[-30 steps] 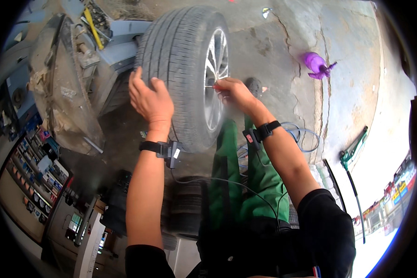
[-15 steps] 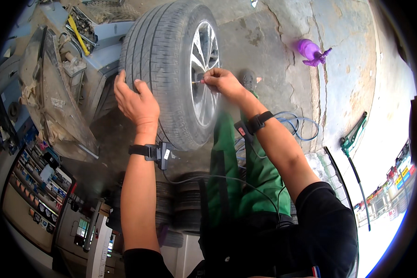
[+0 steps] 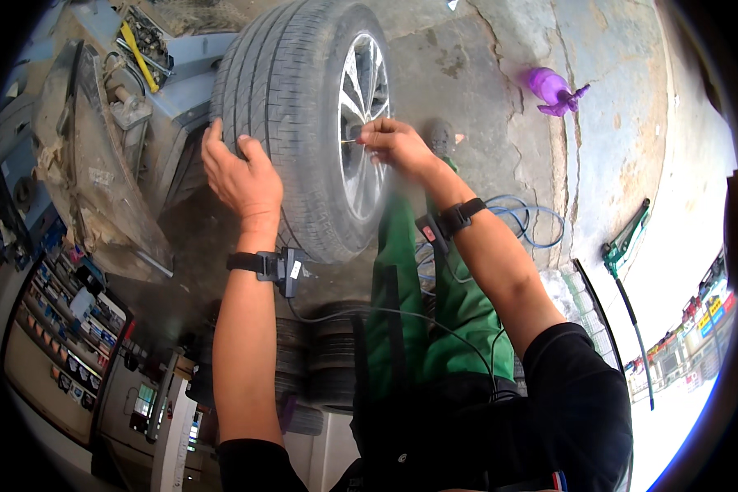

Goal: The person places a wheel rim onto a tire changing machine and uses a pry bar to mount the tire bead over the rim as the machine rotates. They then clean the rim using a brush and apply lubricant from a container to the tire.

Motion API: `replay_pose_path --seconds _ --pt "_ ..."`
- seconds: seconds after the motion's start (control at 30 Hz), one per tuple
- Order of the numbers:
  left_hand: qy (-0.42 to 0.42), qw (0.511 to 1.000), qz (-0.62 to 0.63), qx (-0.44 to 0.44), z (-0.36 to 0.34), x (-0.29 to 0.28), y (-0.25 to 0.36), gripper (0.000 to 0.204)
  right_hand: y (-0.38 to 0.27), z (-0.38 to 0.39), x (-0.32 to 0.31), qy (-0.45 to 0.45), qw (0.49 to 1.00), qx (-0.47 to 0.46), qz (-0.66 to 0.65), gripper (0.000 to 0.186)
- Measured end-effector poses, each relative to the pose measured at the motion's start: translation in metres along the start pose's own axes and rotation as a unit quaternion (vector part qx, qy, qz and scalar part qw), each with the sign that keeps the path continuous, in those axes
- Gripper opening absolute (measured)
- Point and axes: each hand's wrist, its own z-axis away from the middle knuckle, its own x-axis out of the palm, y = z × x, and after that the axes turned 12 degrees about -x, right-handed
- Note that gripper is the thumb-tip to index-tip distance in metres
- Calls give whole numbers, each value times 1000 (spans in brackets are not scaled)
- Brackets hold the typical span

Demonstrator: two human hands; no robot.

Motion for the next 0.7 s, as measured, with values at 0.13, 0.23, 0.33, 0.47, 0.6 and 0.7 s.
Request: replay_pose_path --seconds 0.13,0.23,0.33,0.47,0.6,0.7 --pt "-10 1000 13 -15 1 0 6 52 -3 -4 -16 -50 996 62 35 22" --pt "-5 1000 13 -11 0 0 4 52 1 -5 -13 -58 998 2 35 22" --pt "8 1000 4 1 1 1 2 52 -4 4 -1 22 999 4 -30 21" --pt "7 1000 2 1 2 1 2 52 -4 -1 -16 -41 995 81 41 22" --pt "9 1000 -1 -7 3 1 2 51 -3 -1 -14 -55 995 6 85 19" --pt "14 1000 -17 -4 3 2 6 52 -8 7 -15 -52 996 12 74 19"
